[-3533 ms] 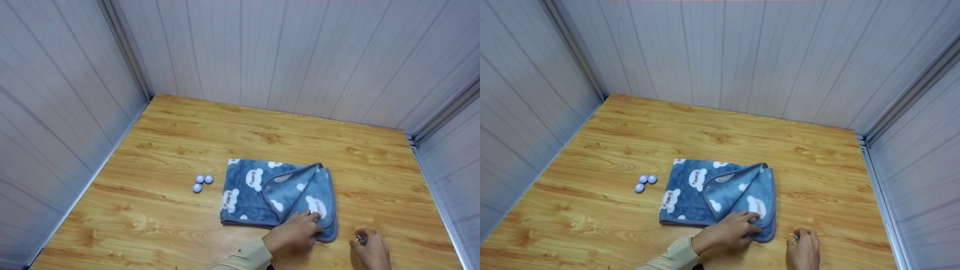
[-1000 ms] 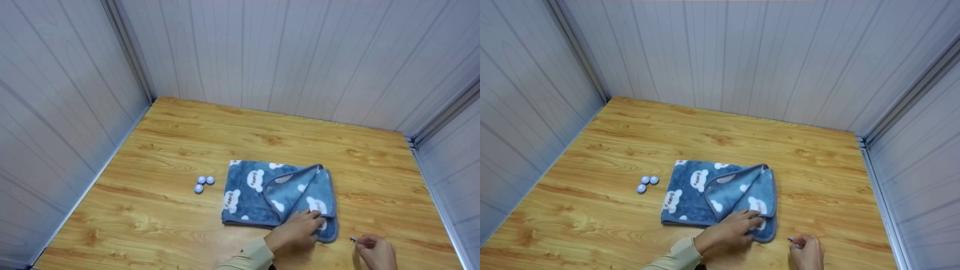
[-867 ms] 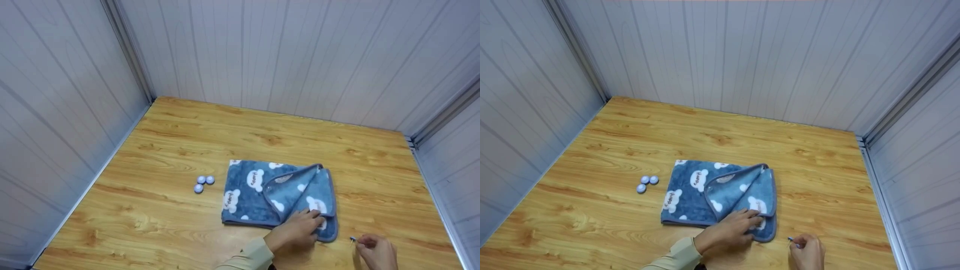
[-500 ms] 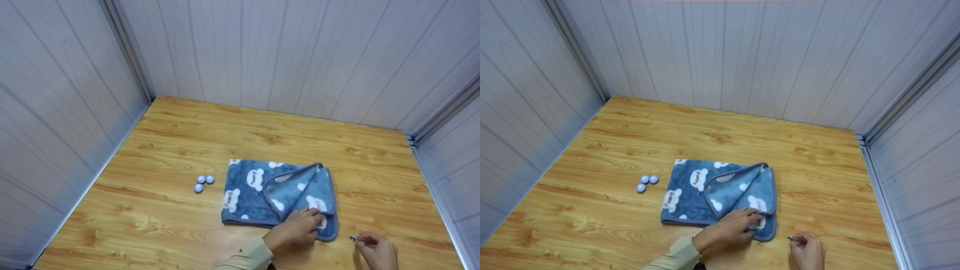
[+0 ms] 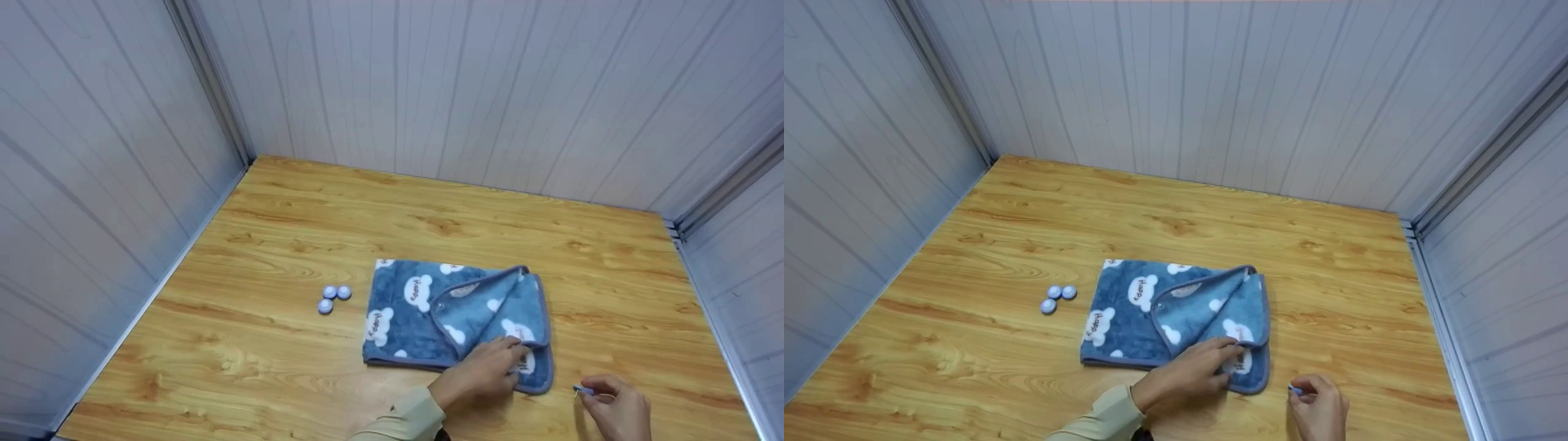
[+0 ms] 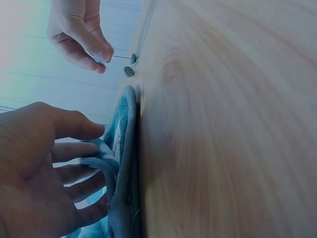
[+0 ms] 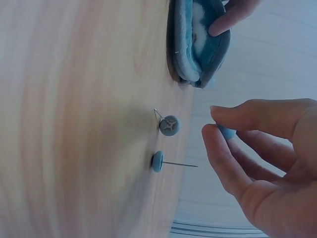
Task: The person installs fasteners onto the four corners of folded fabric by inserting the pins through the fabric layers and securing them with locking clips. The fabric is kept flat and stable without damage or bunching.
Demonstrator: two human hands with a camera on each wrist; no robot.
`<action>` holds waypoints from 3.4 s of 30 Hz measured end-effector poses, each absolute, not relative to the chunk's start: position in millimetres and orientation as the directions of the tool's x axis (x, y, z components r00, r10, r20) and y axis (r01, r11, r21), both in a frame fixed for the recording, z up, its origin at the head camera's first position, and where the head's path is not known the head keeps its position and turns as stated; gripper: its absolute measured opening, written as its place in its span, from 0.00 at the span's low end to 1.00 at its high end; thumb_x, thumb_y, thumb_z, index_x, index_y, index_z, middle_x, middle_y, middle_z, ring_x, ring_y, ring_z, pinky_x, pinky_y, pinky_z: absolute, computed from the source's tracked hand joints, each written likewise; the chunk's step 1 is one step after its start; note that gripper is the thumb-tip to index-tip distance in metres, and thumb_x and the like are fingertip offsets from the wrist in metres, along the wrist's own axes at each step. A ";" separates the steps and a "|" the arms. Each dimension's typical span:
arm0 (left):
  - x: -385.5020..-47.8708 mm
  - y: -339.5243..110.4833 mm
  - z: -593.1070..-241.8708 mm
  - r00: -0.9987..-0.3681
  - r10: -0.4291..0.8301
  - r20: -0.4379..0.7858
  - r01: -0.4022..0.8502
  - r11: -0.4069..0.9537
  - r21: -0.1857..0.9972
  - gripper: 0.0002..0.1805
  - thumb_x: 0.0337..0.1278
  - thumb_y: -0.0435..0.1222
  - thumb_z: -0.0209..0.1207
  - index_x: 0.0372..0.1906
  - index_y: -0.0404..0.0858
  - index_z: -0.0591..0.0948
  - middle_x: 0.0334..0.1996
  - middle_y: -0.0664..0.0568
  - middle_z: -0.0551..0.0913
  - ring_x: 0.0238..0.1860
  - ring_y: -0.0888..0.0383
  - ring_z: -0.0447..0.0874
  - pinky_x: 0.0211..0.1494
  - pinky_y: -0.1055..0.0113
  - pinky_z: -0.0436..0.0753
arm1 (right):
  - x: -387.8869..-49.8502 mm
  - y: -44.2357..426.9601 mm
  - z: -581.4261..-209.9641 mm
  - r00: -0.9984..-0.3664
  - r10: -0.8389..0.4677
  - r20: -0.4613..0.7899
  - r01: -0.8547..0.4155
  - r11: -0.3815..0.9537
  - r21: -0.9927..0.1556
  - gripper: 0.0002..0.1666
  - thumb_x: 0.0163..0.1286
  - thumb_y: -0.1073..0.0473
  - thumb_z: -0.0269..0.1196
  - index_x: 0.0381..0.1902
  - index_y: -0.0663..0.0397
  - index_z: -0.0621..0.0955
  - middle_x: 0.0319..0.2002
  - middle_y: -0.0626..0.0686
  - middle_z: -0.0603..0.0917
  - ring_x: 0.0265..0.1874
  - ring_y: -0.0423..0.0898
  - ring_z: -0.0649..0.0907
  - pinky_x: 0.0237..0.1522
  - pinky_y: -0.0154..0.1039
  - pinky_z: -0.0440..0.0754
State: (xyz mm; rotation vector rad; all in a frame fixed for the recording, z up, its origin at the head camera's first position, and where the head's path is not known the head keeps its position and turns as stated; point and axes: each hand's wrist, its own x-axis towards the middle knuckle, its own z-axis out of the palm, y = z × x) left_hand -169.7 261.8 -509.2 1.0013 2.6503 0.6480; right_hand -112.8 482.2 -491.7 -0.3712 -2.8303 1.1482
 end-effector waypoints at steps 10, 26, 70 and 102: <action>-169.8 258.0 -505.2 -0.772 0.635 -0.006 0.527 0.646 0.553 0.25 0.58 0.35 0.56 0.63 0.46 0.72 0.59 0.60 0.71 0.58 0.68 0.68 0.55 0.75 0.70 | -114.6 474.4 -490.1 -0.955 0.287 0.071 0.158 0.698 -0.698 0.07 0.48 0.73 0.67 0.28 0.65 0.85 0.31 0.57 0.83 0.22 0.30 0.80 0.25 0.21 0.75; -170.6 250.3 -501.6 -0.791 0.610 0.044 0.491 0.590 0.641 0.24 0.61 0.33 0.55 0.63 0.45 0.72 0.57 0.62 0.72 0.55 0.71 0.69 0.52 0.78 0.71 | -118.1 458.2 -486.3 -0.944 0.325 0.057 0.159 0.598 -0.786 0.09 0.56 0.71 0.62 0.36 0.70 0.83 0.31 0.63 0.86 0.20 0.25 0.80 0.23 0.22 0.76; -171.9 236.0 -486.1 -0.802 0.552 0.229 0.538 0.499 0.680 0.27 0.57 0.29 0.56 0.63 0.39 0.71 0.60 0.55 0.71 0.58 0.67 0.69 0.57 0.81 0.66 | -132.7 405.7 -479.9 -0.932 0.291 0.217 -0.092 0.390 -0.916 0.12 0.53 0.79 0.64 0.37 0.71 0.78 0.38 0.64 0.83 0.35 0.32 0.83 0.36 0.25 0.79; -173.8 224.7 -479.6 -0.792 0.544 0.279 0.561 0.465 0.685 0.28 0.57 0.28 0.56 0.65 0.37 0.70 0.62 0.51 0.70 0.53 0.67 0.72 0.49 0.85 0.69 | -149.8 385.3 -485.4 -0.899 0.379 0.218 -0.066 0.375 -0.925 0.14 0.56 0.70 0.68 0.40 0.69 0.78 0.37 0.60 0.83 0.33 0.33 0.81 0.32 0.25 0.79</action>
